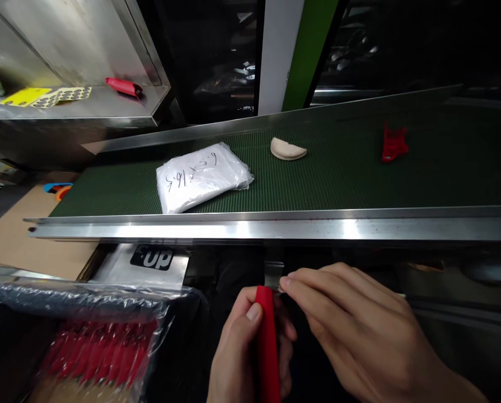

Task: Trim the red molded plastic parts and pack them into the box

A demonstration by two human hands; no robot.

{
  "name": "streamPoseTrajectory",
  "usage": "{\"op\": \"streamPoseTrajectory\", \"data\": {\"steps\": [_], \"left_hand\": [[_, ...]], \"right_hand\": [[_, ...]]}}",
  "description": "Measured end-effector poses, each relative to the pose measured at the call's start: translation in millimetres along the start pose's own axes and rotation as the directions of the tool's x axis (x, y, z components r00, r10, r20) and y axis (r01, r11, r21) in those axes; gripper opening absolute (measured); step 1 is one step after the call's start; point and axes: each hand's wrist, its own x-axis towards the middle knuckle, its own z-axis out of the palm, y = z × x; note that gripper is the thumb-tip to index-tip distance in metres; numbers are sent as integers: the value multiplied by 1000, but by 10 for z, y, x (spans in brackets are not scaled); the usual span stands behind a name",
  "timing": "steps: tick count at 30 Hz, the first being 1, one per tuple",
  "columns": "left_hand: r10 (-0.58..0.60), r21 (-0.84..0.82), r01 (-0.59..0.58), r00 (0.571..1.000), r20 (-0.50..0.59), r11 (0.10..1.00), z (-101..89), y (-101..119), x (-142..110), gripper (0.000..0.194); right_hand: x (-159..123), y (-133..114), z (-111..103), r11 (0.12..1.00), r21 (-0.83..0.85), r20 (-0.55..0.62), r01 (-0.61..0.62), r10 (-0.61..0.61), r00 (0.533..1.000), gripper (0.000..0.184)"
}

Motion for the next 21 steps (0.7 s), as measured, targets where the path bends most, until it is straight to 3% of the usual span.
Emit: {"op": "streamPoseTrajectory", "data": {"steps": [14,21], "left_hand": [[-35,18,36,997,-69,999,55,-12,-30,26],[-34,10,36,993,-112,999,46,29,-3,26]], "right_hand": [[-81,-22,31,1000,10,6,4,-4,1000,35],[-178,-118,27,1000,19,80,23,-25,996,38]]}}
